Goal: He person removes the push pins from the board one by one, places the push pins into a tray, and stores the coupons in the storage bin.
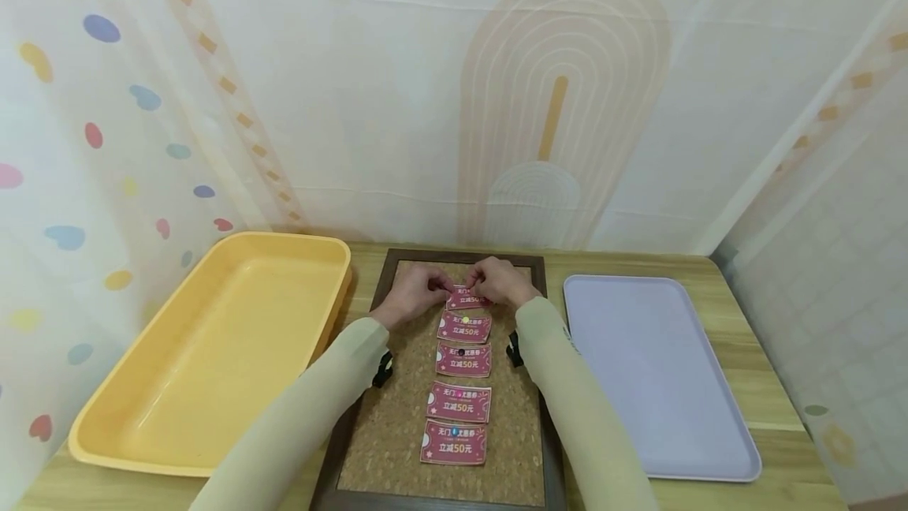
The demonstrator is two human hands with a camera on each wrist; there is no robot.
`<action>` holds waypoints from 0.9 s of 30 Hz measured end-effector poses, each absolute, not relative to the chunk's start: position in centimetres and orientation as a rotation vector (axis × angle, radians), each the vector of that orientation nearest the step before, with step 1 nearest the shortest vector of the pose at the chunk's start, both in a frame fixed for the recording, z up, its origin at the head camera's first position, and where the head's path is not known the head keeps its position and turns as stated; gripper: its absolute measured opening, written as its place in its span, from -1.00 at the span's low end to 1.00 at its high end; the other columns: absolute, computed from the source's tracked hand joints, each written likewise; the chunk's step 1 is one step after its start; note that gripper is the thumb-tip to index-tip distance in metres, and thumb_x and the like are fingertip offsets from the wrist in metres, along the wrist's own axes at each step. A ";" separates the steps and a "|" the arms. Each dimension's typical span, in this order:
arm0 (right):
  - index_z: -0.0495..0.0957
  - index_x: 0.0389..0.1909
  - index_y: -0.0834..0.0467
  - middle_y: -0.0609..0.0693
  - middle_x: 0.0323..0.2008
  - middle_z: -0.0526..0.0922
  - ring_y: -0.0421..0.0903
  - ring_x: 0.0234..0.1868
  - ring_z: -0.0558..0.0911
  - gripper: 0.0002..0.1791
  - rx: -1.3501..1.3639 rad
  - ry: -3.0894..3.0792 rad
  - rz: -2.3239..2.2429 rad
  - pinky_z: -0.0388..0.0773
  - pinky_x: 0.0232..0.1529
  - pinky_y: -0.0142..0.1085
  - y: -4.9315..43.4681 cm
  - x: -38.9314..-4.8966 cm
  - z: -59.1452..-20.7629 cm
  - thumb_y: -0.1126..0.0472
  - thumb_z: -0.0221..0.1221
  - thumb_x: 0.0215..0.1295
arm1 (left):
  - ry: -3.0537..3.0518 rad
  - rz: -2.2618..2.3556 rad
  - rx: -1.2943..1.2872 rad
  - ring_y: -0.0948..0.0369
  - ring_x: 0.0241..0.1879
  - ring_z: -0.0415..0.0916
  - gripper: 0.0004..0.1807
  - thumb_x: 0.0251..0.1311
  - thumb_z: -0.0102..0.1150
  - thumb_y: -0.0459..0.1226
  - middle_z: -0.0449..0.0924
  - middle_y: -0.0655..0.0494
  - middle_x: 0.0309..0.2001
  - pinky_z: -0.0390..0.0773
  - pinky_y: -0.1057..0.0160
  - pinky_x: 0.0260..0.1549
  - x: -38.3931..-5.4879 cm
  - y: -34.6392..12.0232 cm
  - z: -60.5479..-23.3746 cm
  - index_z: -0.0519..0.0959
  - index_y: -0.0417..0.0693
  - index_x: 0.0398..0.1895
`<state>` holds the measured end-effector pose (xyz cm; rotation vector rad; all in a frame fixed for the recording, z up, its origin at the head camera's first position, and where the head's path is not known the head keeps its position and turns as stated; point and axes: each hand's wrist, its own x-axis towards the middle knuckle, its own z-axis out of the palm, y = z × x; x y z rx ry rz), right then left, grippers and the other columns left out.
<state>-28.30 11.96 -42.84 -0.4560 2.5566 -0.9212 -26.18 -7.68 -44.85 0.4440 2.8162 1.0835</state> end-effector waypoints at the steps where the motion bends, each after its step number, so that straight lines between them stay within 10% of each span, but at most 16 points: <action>1: 0.63 -0.14 0.23 0.04 -0.32 0.64 -0.12 -0.38 0.57 -0.91 -0.463 2.554 -0.927 0.49 -0.37 -0.34 12.0 -28.3 -42.8 0.34 0.15 0.48 | 2.819 1.083 0.445 0.19 -0.23 0.61 -0.93 0.36 0.30 -0.39 0.73 0.06 -0.24 0.61 0.18 -0.16 -26.2 -7.7 -44.9 0.76 -0.12 -0.24; 27: 0.61 -0.18 0.23 0.02 -0.38 0.61 -0.12 -0.41 0.53 -0.94 -0.486 2.571 -0.880 0.46 -0.37 -0.32 11.8 -28.5 -42.7 0.33 0.18 0.47 | 2.865 1.142 0.284 0.16 -0.23 0.64 -0.94 0.31 0.37 -0.35 0.74 0.08 -0.28 0.63 0.16 -0.16 -26.3 -6.8 -44.9 0.79 -0.10 -0.31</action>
